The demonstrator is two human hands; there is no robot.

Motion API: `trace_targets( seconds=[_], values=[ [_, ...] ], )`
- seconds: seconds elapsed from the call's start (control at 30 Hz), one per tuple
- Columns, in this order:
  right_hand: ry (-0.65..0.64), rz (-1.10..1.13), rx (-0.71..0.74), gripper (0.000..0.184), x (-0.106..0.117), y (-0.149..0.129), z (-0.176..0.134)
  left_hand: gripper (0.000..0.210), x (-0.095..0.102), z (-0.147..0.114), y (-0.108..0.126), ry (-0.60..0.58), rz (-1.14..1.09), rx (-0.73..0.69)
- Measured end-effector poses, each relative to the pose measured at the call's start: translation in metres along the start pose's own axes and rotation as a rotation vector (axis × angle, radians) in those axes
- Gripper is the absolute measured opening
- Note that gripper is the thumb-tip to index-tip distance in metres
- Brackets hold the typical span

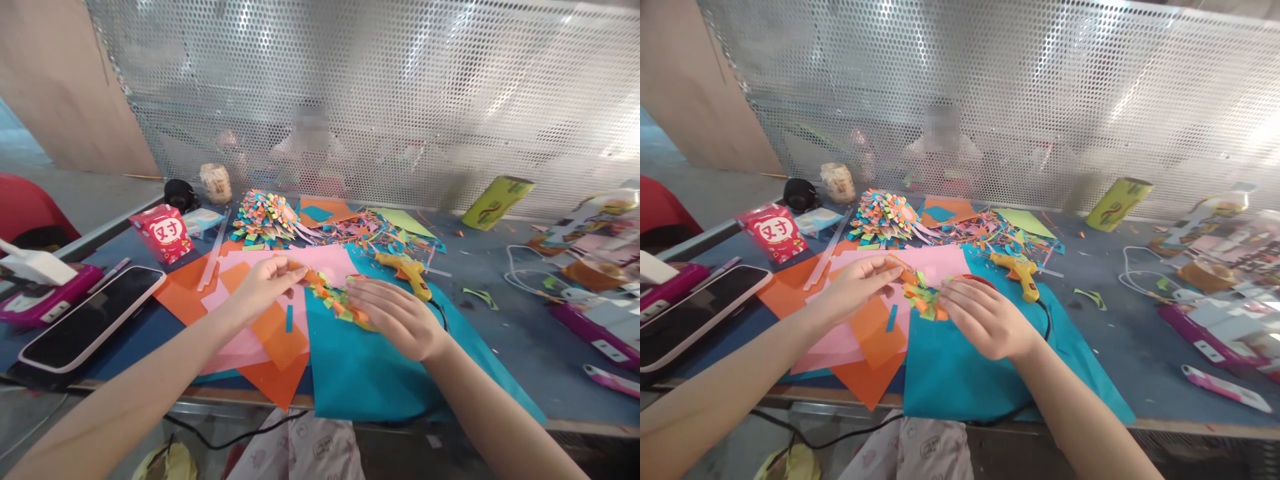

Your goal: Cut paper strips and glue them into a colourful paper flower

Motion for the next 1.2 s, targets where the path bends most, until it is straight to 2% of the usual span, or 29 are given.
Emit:
trace_targets(
  seconds=[0.1,0.27,0.37,0.5,0.6,1.03,1.2],
  values=[
    [0.075,0.166,-0.188,0.024,-0.001,0.017,-0.004,0.021,0.002,-0.001,0.011,0.002,0.112,-0.139],
    [0.139,0.167,-0.474,0.009,0.000,0.036,-0.008,0.016,0.001,-0.005,0.024,0.017,0.147,-0.305],
    [0.129,0.235,-0.582,0.006,-0.003,0.041,-0.011,0.016,-0.001,-0.007,0.027,-0.001,0.146,-0.341],
    [0.123,0.358,-0.686,0.014,-0.010,0.047,-0.018,0.017,-0.001,-0.008,0.027,-0.009,0.157,-0.333],
    [0.118,0.380,-0.718,0.018,-0.014,0.050,-0.021,0.018,-0.001,-0.008,0.027,-0.006,0.173,-0.313],
    [0.094,0.362,-0.697,0.022,-0.016,0.050,-0.018,0.016,-0.005,-0.009,0.022,0.000,0.155,-0.226],
    [0.138,0.442,-0.721,0.022,-0.018,0.052,-0.023,0.016,-0.005,-0.009,0.021,-0.006,0.137,-0.216]
  ],
)
Point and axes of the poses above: each hand's wrist, its own z-axis towards the middle knuckle, its own x-axis out of the back of the hand, y = z × x, the point moved 7 cm from there along z, towards the middle knuckle, and after that the axes turned 1 degree about -x, right-handed, at the moved point
